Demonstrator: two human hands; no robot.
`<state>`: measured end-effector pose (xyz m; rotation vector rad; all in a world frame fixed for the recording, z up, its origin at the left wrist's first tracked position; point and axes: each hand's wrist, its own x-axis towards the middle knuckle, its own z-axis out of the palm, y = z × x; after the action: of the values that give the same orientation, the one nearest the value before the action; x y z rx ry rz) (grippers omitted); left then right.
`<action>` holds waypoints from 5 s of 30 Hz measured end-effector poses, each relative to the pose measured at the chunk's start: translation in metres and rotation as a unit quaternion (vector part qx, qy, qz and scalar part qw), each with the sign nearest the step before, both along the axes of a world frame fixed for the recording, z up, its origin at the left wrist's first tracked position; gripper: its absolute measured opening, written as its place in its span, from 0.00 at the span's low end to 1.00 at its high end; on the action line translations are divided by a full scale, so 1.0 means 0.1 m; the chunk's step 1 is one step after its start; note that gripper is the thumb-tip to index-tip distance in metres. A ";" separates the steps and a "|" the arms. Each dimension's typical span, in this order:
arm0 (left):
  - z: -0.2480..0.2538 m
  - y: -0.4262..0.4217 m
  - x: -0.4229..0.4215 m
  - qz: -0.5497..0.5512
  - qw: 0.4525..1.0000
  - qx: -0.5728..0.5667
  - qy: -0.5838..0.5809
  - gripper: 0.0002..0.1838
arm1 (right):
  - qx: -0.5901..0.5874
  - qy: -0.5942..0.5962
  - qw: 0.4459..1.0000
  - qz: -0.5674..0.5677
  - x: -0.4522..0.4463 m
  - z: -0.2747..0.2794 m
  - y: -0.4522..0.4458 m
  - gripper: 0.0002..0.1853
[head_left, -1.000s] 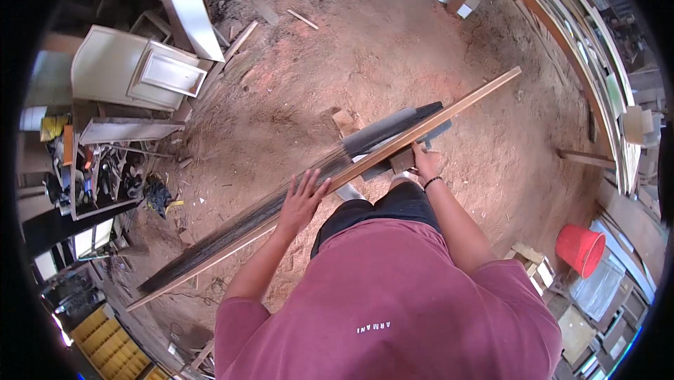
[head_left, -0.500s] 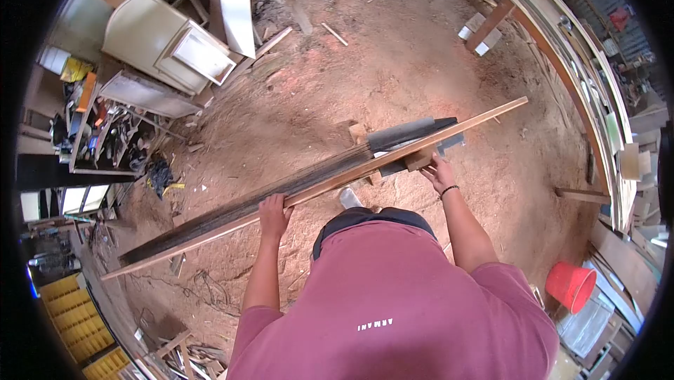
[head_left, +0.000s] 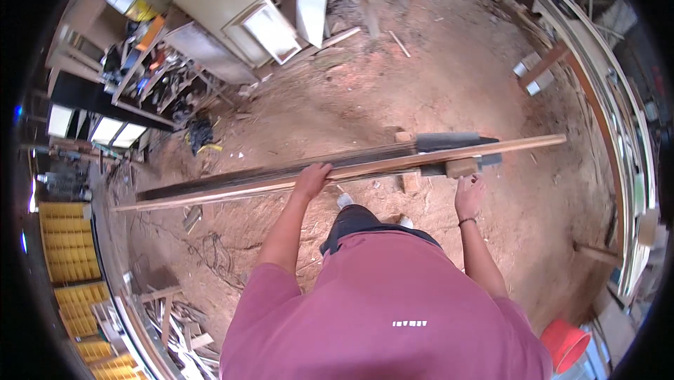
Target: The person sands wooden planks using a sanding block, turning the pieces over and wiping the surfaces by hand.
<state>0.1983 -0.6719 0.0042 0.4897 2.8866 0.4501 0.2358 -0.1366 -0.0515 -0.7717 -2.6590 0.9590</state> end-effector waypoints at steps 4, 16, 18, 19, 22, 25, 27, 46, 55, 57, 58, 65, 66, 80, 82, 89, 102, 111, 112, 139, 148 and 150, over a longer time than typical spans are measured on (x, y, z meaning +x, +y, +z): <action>-0.01 0.00 0.05 -0.009 1.000 0.014 0.024 0.21 | 0.090 0.094 0.936 0.326 -0.09 0.90 -1.11 0.29; -0.18 -0.42 0.20 0.047 0.997 0.048 0.032 0.26 | 0.157 -0.072 0.745 0.644 -0.78 0.71 -3.30 0.25; -0.03 -0.66 0.22 0.046 0.998 0.036 0.018 0.28 | 0.154 -0.058 0.732 0.661 -0.82 0.84 -3.39 0.23; -0.01 -0.79 0.20 0.034 0.999 0.038 -0.013 0.30 | 0.156 -0.046 0.726 0.668 -0.83 0.89 -3.47 0.24; -0.09 -0.96 0.13 0.022 0.996 0.045 -0.076 0.30 | 0.161 -0.053 0.715 0.678 -0.75 0.94 -3.71 0.24; -0.17 -0.91 0.08 -0.033 0.996 0.036 -0.073 0.28 | 0.163 -0.059 0.721 0.671 -0.70 0.84 -3.91 0.23; -0.24 -0.95 0.04 -0.030 0.995 0.048 -0.077 0.27 | 0.160 -0.035 0.719 0.676 -0.70 0.71 -3.98 0.20; 0.34 -1.16 -0.03 -0.032 0.999 0.042 -0.011 0.43 | 0.042 -0.190 0.689 0.698 -1.32 0.66 -4.19 0.30; 0.65 -1.34 -0.19 -0.043 0.998 -0.036 -0.036 0.47 | -0.094 -0.350 0.595 0.717 -1.77 0.73 -4.39 0.46; 0.74 -1.37 -0.27 -0.039 0.995 -0.038 -0.087 0.47 | -0.055 -0.329 0.616 0.714 -1.62 1.05 -4.38 0.48; 0.84 -1.35 -0.33 -0.030 0.988 -0.036 -0.145 0.48 | -0.012 -0.306 0.634 0.710 -1.54 1.22 -4.34 0.49; 0.63 -1.61 -0.44 -0.050 0.981 0.068 -0.174 0.46 | 0.149 0.067 0.776 0.609 -0.78 1.09 -4.35 0.24; 0.76 -1.66 -0.45 -0.066 0.979 0.059 -0.184 0.46 | 0.107 0.041 0.777 0.619 -0.79 1.09 -4.33 0.23; 0.61 -3.24 0.47 0.062 0.995 -0.059 -0.049 0.44 | 0.115 -0.097 0.736 0.660 -0.83 1.44 -4.42 0.33; 0.72 -3.25 0.43 0.044 0.995 -0.054 -0.073 0.41 | 0.114 -0.088 0.730 0.668 -0.80 1.39 -4.40 0.36; 1.18 -3.15 0.34 0.047 0.987 -0.049 -0.143 0.31 | 0.082 -0.184 0.716 0.669 -0.97 1.46 -4.32 0.39; 1.18 -3.09 0.21 0.031 0.984 -0.015 -0.174 0.23 | 0.039 -0.317 0.670 0.671 -1.27 1.50 -4.33 0.38; 0.86 -3.01 0.21 0.032 0.980 -0.017 -0.196 0.25 | 0.022 -0.342 0.655 0.674 -1.25 1.46 -4.25 0.41; 0.82 -2.99 0.21 0.031 0.980 -0.015 -0.197 0.25 | 0.010 -0.344 0.653 0.675 -1.24 1.42 -4.21 0.41; 0.38 -2.87 0.10 0.019 0.955 -0.018 -0.296 0.37 | 0.076 -0.251 0.687 0.677 -0.87 0.71 -3.96 0.21; 0.42 -2.84 0.03 0.018 0.951 -0.031 -0.308 0.35 | 0.054 -0.220 0.742 0.631 -0.82 0.70 -3.97 0.26; 0.34 -2.88 0.05 0.016 0.953 -0.015 -0.302 0.36 | 0.054 -0.225 0.743 0.628 -0.82 0.70 -3.96 0.27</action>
<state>0.2031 -0.9596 0.0386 0.2408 2.3064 0.4624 0.1534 -0.5331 0.0181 1.2121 -3.4926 0.7973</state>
